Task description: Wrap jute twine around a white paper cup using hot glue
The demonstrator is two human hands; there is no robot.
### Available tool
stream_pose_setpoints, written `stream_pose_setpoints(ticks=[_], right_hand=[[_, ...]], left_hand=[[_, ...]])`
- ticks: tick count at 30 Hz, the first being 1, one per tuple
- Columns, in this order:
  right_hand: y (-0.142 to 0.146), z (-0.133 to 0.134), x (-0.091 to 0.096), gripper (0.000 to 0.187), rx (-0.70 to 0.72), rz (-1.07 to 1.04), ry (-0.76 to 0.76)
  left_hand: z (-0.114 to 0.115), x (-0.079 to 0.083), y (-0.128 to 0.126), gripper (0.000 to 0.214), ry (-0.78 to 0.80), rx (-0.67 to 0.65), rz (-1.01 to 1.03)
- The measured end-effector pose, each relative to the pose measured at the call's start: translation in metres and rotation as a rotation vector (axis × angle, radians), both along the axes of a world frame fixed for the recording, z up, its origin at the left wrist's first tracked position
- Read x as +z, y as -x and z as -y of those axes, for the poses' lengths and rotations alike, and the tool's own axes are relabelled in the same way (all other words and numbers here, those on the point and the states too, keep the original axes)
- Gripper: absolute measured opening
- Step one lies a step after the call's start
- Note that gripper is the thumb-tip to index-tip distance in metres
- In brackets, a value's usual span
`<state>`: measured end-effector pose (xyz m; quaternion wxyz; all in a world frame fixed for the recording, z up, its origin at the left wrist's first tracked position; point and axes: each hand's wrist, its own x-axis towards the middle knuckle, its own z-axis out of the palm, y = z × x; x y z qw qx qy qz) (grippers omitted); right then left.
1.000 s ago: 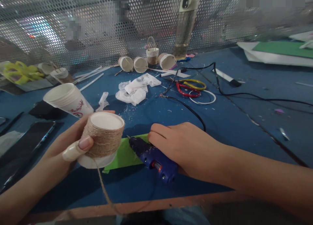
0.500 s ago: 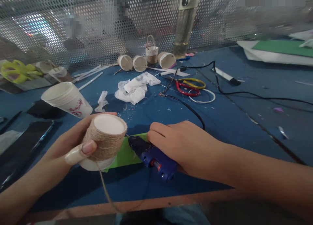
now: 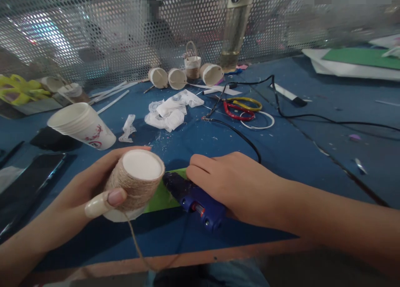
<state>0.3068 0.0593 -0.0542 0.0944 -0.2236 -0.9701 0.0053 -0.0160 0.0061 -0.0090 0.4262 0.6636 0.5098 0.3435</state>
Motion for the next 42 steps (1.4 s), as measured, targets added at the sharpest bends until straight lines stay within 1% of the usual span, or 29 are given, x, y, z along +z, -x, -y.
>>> stream_pose_setpoints(ticks=[2, 5, 6, 9, 12, 16, 20, 23, 29, 34, 37, 40, 42], right_hand=[[0.0, 0.0, 0.005, 0.056, 0.013, 0.017, 0.013], [0.001, 0.0, 0.01, 0.054, -0.007, 0.013, 0.012], [0.001, 0.001, 0.011, 0.055, -0.013, 0.014, 0.014], [0.002, 0.001, 0.01, 0.058, -0.007, 0.023, 0.011], [0.0, 0.001, 0.007, 0.058, 0.002, 0.019, 0.001], [-0.002, 0.0, 0.007, 0.061, 0.002, 0.052, 0.042], [-0.003, 0.0, 0.009, 0.048, 0.014, 0.02, 0.028], [-0.003, 0.0, 0.01, 0.044, 0.028, 0.005, 0.017], [-0.002, 0.001, 0.011, 0.047, 0.016, 0.049, 0.041], [-0.003, 0.001, 0.009, 0.048, 0.023, 0.022, 0.036], [-0.004, 0.0, 0.008, 0.05, 0.035, 0.011, 0.025], [-0.004, 0.001, 0.008, 0.045, 0.042, 0.0, 0.008], [-0.003, 0.002, 0.007, 0.043, 0.039, 0.001, -0.012]], left_hand=[[0.0, -0.001, 0.001, 0.054, -0.007, -0.007, -0.017], [0.001, -0.002, 0.002, 0.053, -0.006, 0.027, -0.039], [0.001, -0.002, 0.002, 0.054, -0.01, 0.012, -0.046], [0.001, -0.005, 0.005, 0.056, -0.026, -0.05, -0.066], [0.0, -0.008, 0.008, 0.053, -0.052, -0.056, -0.067], [-0.001, -0.011, 0.01, 0.051, -0.065, -0.081, -0.05], [0.0, -0.009, 0.008, 0.05, -0.061, -0.077, -0.057], [0.001, -0.008, 0.007, 0.05, -0.059, -0.056, -0.062], [0.0, -0.01, 0.012, 0.054, -0.079, -0.122, -0.098], [-0.002, -0.011, 0.013, 0.053, -0.101, -0.163, -0.121], [-0.001, -0.008, 0.01, 0.056, -0.1, -0.145, -0.156], [0.001, -0.004, 0.009, 0.062, -0.089, -0.163, -0.245], [0.001, -0.002, 0.008, 0.061, -0.089, -0.174, -0.274]])
